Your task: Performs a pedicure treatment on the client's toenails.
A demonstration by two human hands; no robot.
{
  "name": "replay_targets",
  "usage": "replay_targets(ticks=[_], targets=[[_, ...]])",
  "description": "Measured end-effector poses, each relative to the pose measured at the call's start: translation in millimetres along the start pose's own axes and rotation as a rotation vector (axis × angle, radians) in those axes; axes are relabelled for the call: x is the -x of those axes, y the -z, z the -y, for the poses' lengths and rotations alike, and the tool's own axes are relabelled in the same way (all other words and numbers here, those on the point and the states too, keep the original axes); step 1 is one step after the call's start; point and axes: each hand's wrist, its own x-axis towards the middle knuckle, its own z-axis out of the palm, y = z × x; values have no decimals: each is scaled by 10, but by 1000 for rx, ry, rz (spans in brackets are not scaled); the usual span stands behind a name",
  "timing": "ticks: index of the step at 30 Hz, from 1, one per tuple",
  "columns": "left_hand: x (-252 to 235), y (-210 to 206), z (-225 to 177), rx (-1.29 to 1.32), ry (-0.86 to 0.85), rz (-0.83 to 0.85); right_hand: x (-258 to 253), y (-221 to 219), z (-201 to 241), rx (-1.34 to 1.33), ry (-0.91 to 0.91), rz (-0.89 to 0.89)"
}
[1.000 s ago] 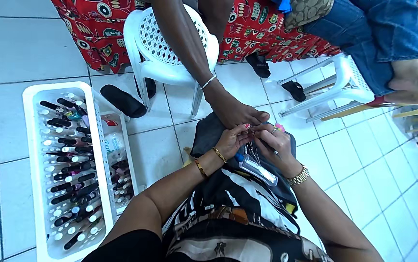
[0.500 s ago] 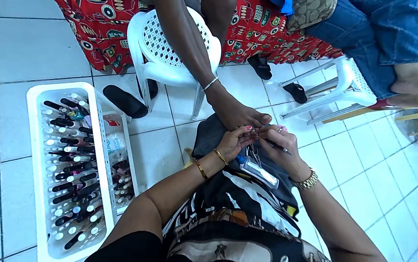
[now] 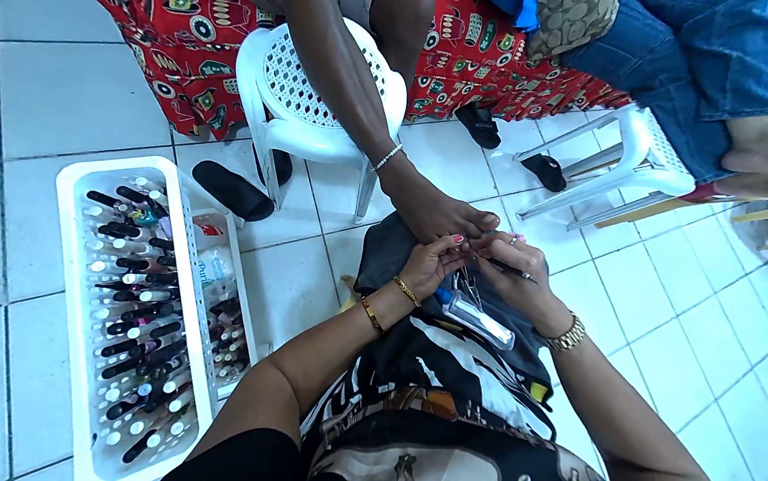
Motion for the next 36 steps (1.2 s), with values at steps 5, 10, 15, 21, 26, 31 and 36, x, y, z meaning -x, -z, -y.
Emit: replay_targets(ticks=[5,10,15,21,26,31,36], targets=[[7,-12,0,-7,3,-16,20,-53,-23,-58,-71,-72],[1,5,2,-15,2,-7,44,-31,-2,-107,-102,-64],[-4,-3,9,-22,12,-27,49,-109,-11,-125,-158,-140],[20,-13,-19,-2,7,-21,53,-69,22,-276,-239,-135],[1,13,6,-13,5,-33,90,-207,27,-188,-221,-207],[25,-9,-24,-3,9,-26,73,-132,91,-330,-316,-197],[8,6,1,-12,11,-30,148,-267,22,-231,-214,-261]])
